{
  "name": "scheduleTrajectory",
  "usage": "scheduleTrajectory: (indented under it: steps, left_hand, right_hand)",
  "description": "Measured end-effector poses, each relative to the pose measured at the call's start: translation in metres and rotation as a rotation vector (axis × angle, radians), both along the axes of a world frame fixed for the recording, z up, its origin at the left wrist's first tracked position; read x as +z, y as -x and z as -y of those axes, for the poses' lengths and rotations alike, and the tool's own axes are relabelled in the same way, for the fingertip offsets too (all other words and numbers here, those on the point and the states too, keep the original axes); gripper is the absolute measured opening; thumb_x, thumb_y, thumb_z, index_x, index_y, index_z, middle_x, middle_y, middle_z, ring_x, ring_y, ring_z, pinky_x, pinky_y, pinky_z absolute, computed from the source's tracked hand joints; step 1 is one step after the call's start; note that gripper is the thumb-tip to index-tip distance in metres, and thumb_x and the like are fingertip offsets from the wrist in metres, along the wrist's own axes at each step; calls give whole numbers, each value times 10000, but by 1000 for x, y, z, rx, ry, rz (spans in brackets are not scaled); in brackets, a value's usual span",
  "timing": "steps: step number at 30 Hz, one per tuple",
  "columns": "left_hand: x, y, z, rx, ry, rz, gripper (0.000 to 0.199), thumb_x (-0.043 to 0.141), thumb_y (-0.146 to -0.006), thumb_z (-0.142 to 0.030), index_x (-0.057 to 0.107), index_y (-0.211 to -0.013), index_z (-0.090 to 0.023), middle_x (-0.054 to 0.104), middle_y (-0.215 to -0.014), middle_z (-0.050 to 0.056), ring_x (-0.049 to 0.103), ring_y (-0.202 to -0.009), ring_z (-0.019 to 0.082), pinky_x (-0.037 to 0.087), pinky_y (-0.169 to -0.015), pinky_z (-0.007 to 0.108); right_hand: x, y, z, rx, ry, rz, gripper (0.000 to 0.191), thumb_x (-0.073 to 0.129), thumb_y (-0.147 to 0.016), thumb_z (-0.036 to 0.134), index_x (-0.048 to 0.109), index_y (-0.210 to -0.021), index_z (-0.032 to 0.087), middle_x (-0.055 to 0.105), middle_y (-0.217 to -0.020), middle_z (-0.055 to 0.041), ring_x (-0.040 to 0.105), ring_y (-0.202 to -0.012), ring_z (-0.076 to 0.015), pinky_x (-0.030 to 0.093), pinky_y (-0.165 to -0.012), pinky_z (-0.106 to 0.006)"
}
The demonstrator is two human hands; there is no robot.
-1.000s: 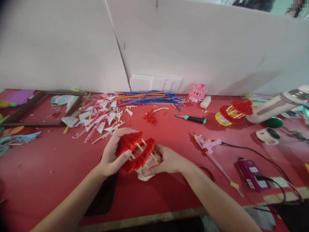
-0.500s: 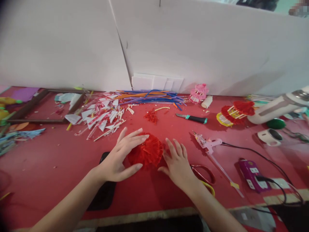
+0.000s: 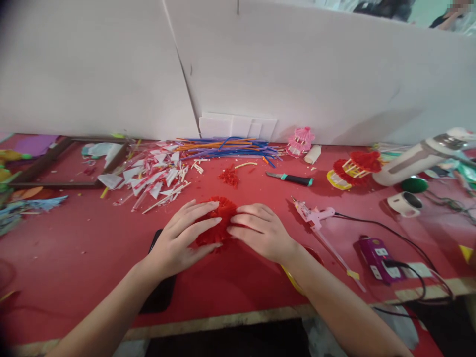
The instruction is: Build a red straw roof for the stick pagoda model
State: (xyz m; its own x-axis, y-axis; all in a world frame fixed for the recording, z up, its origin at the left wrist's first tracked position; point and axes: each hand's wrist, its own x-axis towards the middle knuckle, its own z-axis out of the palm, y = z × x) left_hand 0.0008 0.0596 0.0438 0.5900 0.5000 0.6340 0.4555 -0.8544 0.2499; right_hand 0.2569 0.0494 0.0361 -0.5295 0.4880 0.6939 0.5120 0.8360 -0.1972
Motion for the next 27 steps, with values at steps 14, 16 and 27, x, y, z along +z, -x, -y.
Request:
scheduleTrajectory:
  steps: [14, 16, 27]
  left_hand:
    - [-6, 13, 6, -44, -129, 42, 160, 793, -856, -226, 727, -994, -272, 703, -1339, 80, 615, -1320, 264, 501, -1135, 490]
    - [-8, 10, 8, -26, -128, 53, 208, 801, -848, -218, 733, -1038, -269, 701, -1325, 95, 599, -1330, 282, 505, -1129, 504]
    - [-8, 1, 17, -10, 72, 194, 528, 829, -814, -428, 632, -1277, -267, 679, -1362, 129, 638, -1282, 300, 439, -1178, 521]
  right_hand:
    - [4, 14, 5, 80, -40, -2, 177, 733, -879, 211, 728, -1036, 292, 789, -979, -19, 728, -1013, -186, 588, -937, -364]
    - [1, 15, 7, 61, -48, -6, 181, 741, -873, 217, 722, -1045, 274, 787, -975, -30, 726, -1014, -194, 586, -948, -372]
    - [-9, 18, 18, -24, 103, -147, 283, 549, -930, 96, 723, -1072, 269, 749, -990, -43, 666, -1138, -228, 584, -961, -419]
